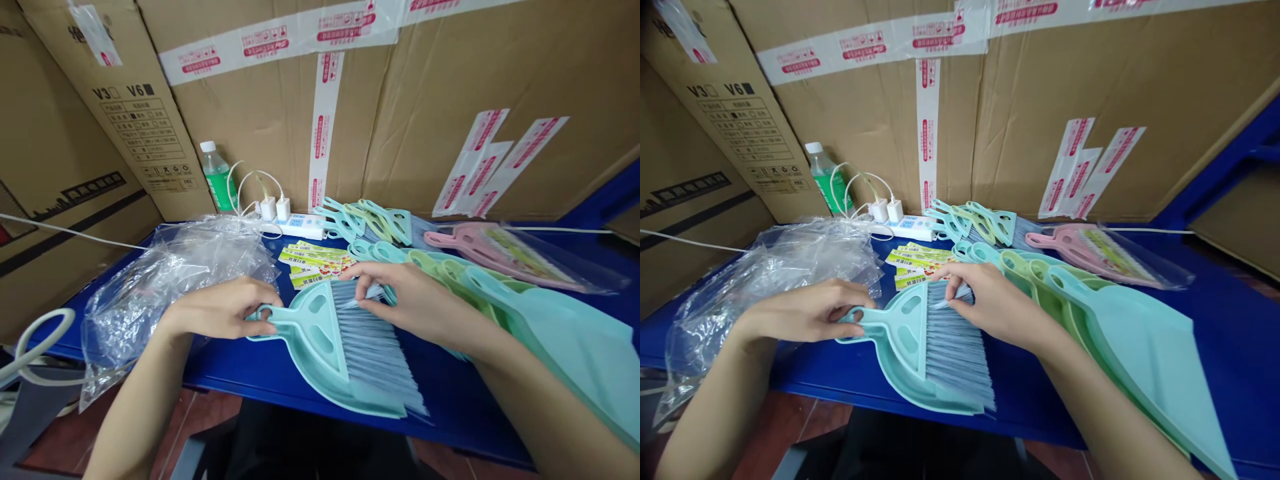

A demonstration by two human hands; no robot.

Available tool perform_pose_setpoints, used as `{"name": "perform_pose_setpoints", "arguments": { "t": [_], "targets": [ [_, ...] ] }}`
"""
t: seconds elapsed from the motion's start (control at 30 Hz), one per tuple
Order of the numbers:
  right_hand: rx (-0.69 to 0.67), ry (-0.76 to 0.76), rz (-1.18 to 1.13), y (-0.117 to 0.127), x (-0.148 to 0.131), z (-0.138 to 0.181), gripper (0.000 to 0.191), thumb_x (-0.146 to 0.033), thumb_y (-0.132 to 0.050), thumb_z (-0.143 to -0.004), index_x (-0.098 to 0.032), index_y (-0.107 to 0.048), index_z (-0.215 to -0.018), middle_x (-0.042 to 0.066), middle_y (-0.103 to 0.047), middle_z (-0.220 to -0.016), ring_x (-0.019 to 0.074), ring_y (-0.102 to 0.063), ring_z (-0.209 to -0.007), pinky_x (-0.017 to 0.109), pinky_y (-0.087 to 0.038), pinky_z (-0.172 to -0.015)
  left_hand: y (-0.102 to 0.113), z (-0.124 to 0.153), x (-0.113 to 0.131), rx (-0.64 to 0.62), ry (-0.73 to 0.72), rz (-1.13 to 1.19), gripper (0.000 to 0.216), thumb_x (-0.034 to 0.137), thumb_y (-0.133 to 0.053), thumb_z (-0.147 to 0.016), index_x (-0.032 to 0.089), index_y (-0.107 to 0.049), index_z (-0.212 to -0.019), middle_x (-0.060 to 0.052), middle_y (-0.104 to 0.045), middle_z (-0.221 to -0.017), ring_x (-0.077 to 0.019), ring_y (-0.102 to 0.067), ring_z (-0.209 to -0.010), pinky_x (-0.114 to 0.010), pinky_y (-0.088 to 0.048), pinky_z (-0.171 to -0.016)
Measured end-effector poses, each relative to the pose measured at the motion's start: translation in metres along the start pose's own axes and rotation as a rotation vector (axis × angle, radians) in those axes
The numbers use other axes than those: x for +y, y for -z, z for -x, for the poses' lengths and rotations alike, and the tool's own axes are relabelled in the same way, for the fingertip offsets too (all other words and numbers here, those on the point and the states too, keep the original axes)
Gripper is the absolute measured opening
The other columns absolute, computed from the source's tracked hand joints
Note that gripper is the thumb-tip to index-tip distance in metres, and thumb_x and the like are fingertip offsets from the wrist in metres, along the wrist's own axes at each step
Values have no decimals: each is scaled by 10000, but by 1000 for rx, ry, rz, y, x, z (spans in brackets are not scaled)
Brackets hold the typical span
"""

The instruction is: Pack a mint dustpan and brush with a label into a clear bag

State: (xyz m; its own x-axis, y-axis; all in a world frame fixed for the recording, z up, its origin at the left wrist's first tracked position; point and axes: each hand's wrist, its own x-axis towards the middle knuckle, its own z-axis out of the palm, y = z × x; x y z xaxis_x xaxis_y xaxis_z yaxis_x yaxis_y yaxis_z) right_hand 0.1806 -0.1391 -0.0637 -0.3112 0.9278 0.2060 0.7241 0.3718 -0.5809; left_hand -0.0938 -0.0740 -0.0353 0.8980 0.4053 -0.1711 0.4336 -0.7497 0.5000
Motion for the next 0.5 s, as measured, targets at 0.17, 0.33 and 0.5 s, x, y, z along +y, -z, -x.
{"name": "perform_pose_setpoints", "arguments": {
  "t": [0.17, 0.33, 0.5],
  "targets": [
    [-58, -43, -10, -3, 4, 2, 341, -161, -527, -796, -230, -656, -1104, 13, -741, -868, 212, -688, -901, 350, -487, -842, 1, -1, 1, 16, -19, -52, 111, 262, -680, -860, 198, -720, -942, -14, -609, -844, -147, -574, -728, -236, -422, -660],
    [-100, -64, 55, -10, 9, 2, 358, -135, -534, -810, -211, -647, -1141, 18, -723, -865, 214, -661, -856, 366, -472, -833, 1, 0, 1, 0, -11, -75, 142, 284, -733, -837, 216, -736, -961, -7, -604, -846, -152, -573, -737, -237, -417, -658],
    [-104, -49, 104, -14, 11, 2, 366, -93, -506, -813, -217, -654, -1125, 26, -722, -865, 218, -656, -842, 361, -477, -798, 0, 1, 3, -2, 14, -98, 166, 273, -763, -815, 214, -744, -970, 3, -587, -824, -136, -559, -696, -227, -401, -620]
  ]
}}
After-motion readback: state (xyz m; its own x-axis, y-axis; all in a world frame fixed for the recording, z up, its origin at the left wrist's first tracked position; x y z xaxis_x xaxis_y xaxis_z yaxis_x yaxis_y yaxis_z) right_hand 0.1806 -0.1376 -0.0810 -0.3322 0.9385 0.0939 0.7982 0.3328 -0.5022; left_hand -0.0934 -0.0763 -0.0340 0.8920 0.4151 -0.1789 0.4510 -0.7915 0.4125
